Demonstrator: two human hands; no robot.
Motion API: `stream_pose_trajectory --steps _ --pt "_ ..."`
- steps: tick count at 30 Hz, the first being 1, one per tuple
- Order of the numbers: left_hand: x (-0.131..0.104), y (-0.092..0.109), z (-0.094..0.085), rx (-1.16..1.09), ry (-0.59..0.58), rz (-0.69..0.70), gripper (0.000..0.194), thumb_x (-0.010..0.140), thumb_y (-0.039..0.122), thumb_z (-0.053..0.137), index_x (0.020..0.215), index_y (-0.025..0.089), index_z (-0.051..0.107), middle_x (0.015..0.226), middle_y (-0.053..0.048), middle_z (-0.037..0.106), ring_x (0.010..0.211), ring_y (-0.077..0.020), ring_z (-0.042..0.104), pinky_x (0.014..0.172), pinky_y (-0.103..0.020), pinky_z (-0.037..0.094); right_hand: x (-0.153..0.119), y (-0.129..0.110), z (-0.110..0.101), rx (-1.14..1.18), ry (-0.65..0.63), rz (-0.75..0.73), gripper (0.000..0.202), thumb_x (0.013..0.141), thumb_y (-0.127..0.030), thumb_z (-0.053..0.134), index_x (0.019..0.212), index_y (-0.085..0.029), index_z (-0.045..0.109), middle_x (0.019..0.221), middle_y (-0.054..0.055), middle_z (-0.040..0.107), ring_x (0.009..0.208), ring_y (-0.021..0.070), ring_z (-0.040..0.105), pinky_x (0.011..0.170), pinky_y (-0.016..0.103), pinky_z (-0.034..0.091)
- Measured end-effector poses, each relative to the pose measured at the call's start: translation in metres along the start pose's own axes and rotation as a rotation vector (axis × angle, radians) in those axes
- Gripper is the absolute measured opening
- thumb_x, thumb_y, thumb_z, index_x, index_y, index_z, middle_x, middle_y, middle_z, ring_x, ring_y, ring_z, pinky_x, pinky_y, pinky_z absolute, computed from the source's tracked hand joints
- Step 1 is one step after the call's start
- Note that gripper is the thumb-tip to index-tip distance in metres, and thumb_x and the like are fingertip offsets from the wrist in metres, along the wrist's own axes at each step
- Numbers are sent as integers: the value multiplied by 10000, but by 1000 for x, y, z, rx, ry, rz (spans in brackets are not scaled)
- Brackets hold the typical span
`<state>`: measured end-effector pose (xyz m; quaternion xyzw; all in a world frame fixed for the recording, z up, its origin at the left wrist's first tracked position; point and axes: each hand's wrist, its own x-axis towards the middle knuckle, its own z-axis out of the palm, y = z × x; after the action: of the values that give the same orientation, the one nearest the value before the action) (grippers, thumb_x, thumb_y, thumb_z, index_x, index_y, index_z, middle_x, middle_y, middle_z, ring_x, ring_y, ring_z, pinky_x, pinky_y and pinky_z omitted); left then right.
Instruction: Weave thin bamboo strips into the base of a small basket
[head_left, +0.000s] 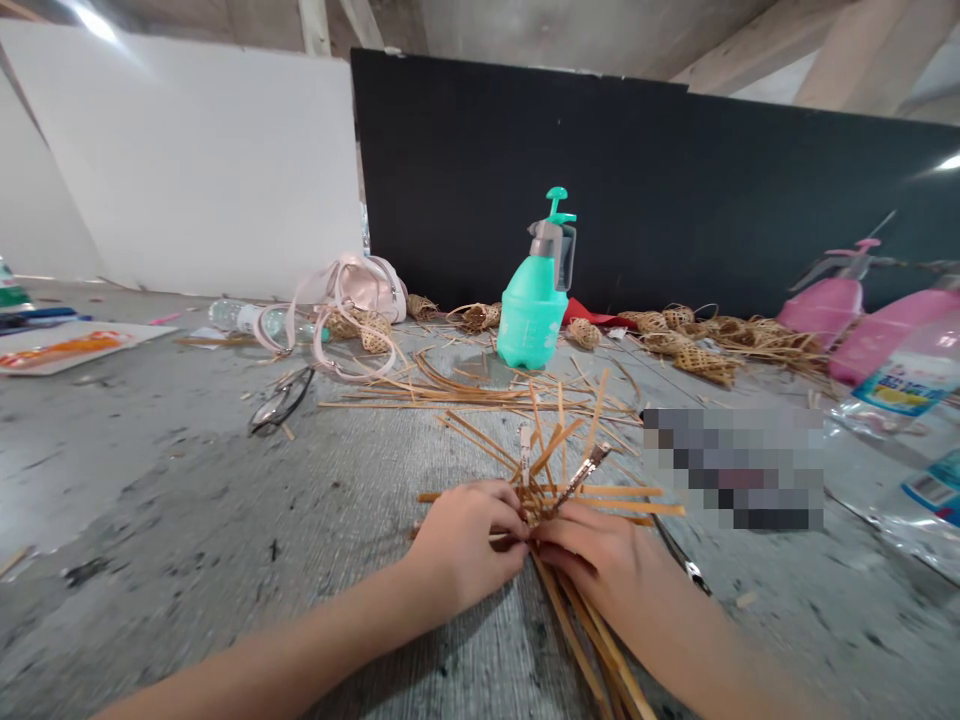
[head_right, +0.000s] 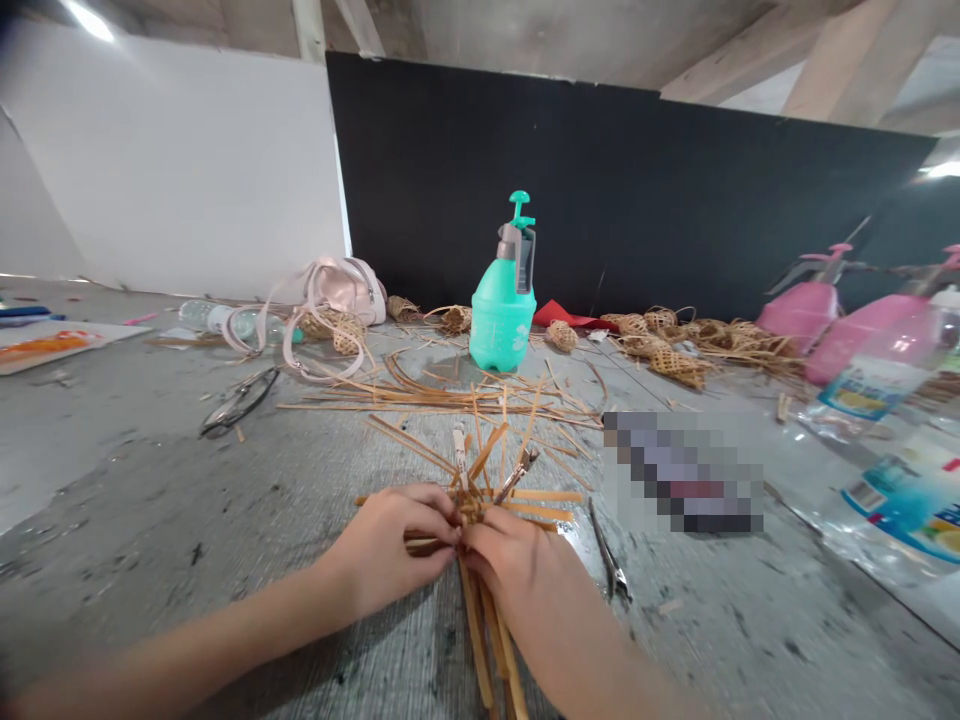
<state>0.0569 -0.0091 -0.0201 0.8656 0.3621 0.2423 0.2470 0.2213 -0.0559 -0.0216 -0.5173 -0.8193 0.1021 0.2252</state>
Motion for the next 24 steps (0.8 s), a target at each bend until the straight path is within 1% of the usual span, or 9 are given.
stream_pose_trajectory --steps 4,7,13,16,18,20,22,23,24 --pt "0 0 3 -2 21 -21 120 626 56 629 618 145 709 789 -23 655 722 -165 605 675 -227 446 5 2 9 -1 24 43 196 766 -44 484 735 -186 616 757 9 582 663 140 587 630 254 447" --pt "1 -2 5 -6 18 -10 128 618 46 630 583 150 697 765 -15 643 714 -156 598 670 -221 438 6 3 10 -7 19 47 202 745 -29 493 708 -182 619 737 4 575 635 128 582 600 238 439" --pt "2 -5 1 -12 -18 35 135 662 83 609 596 169 690 770 -8 632 737 -153 588 682 -219 436 6 -3 7 -51 1 31 220 778 -58 473 689 -177 635 759 24 602 655 141 596 603 250 449" --pt "2 -3 -3 2 -34 42 139 673 91 601 589 166 681 753 -12 633 733 -161 584 688 -234 439 4 -8 7 -65 11 26 207 809 -87 456 760 -170 640 811 43 609 695 152 609 643 263 468" --pt "2 -1 -4 11 -38 43 144 680 89 599 588 166 677 771 -16 640 745 -163 586 695 -235 441 -3 -11 4 -115 32 -13 239 835 -98 414 809 -181 636 823 46 619 700 156 616 644 267 477" --pt "1 0 -4 17 -42 46 156 687 79 591 591 167 676 787 -16 647 749 -159 588 684 -227 443 -17 -9 -4 -232 101 -108 314 858 -97 341 811 -198 634 796 43 638 684 156 625 606 256 482" --pt "0 1 -4 20 -42 48 171 695 69 580 590 165 675 785 -15 647 739 -152 590 662 -216 445 -38 2 -14 -391 254 -201 372 877 -118 285 791 -199 639 782 57 659 675 170 636 547 253 477" --pt "0 1 -4 20 -41 50 171 698 69 580 590 162 675 783 -16 646 735 -150 590 655 -212 446 -50 11 -18 -454 336 -174 338 884 -151 313 822 -197 642 805 62 668 692 183 639 544 261 477" --pt "-1 0 -4 19 -39 52 167 701 71 582 591 156 676 781 -18 645 734 -149 590 651 -210 447 -62 21 -22 -519 416 -146 265 877 -205 379 872 -193 643 827 66 671 680 193 640 548 276 479"
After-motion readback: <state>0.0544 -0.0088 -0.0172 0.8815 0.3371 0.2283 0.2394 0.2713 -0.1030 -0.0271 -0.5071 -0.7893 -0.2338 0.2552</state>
